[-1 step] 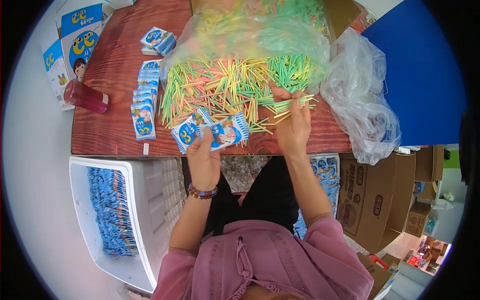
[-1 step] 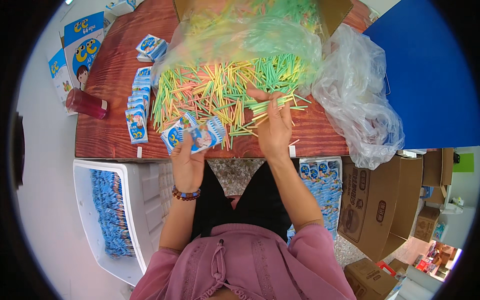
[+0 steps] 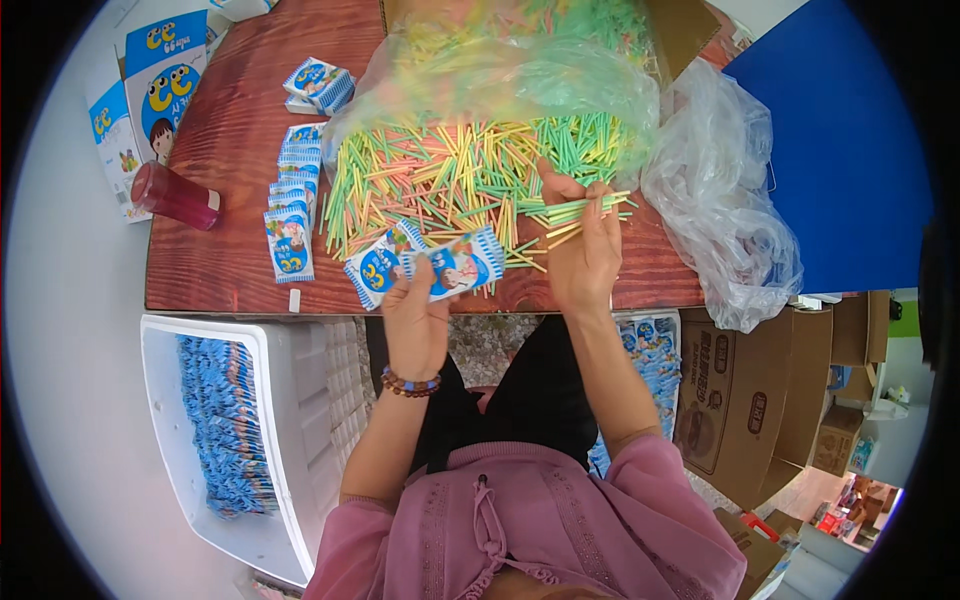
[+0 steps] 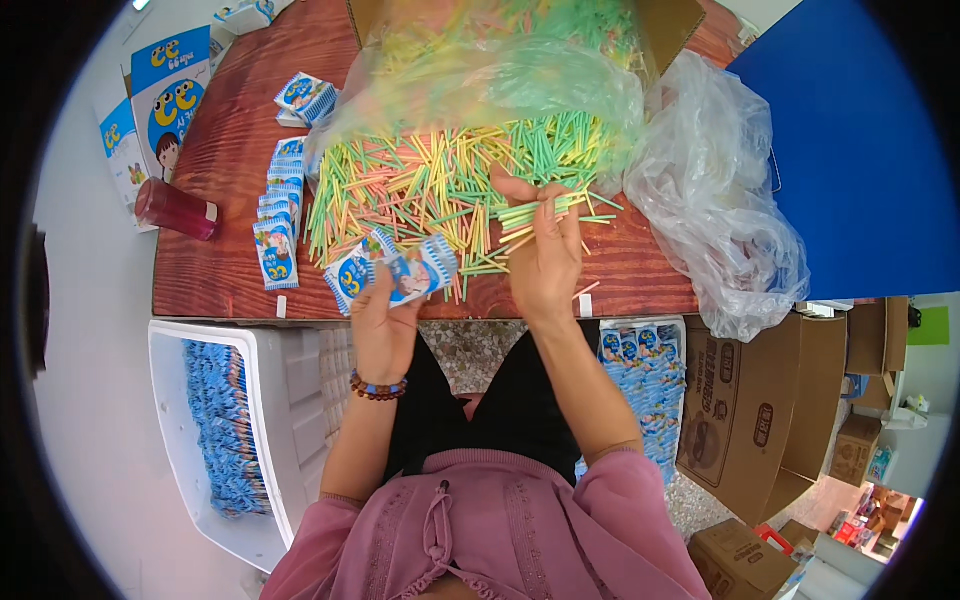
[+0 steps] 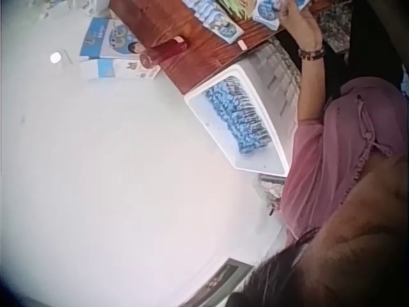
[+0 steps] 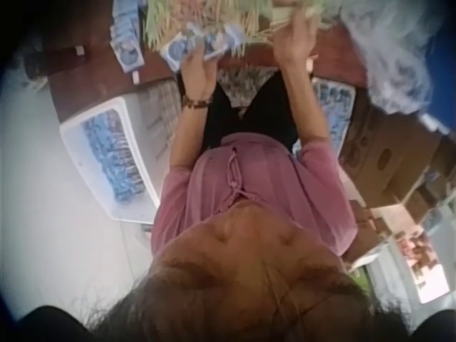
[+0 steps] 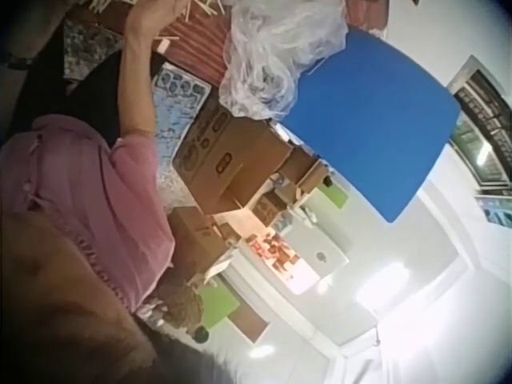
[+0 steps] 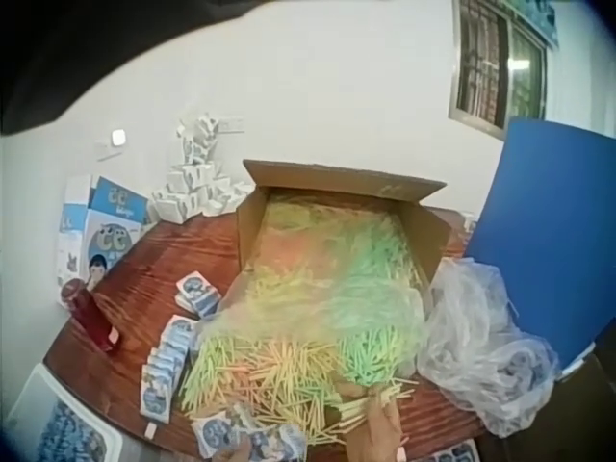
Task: Sorting colored sticks and placing them into small blue packets.
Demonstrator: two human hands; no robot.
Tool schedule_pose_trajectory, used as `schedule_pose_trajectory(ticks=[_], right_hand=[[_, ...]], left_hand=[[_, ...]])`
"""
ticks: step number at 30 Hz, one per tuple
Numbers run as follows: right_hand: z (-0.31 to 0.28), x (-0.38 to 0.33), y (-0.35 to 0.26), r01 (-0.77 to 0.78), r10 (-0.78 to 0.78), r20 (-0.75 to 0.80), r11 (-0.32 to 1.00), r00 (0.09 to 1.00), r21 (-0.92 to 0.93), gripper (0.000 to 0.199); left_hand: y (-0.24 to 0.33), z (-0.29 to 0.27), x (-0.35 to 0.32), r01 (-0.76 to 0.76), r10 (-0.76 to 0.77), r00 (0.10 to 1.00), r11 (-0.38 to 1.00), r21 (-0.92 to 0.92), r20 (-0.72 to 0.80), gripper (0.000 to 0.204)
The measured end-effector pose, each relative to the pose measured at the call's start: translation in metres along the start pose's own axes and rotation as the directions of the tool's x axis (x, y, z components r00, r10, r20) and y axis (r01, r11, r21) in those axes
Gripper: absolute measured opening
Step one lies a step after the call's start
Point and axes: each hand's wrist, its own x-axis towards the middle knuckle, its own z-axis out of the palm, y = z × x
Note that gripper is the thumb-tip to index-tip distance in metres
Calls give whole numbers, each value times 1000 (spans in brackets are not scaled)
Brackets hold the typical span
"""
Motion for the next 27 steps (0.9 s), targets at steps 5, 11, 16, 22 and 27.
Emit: schedule_pose_trajectory(ticks=[5,11,16,22,27], right_hand=[[36,-6,7,149,-157,49,980,986,128,13],[55,-14,22,249,-249,17,968,968,-13,13],[59,-25,35,299,-306,-34,944,951,-137,14],[62,-30,38,266,-277,-107,958,955,-109,12],[55,-33,43,249,-256,-41,961,966,-121,12]], left_hand=[[-13,16,-1,45,-45,998,999,-16,37,20],[-14,25,-2,65,-67,997,995,-71,-24,23],[-18,15,1,55,-45,997,987,-149,69,24],[-18,17,0,-14,17,1000,990,-144,23,25],[-16,17,-1,12,-1,997,989,-146,75,24]])
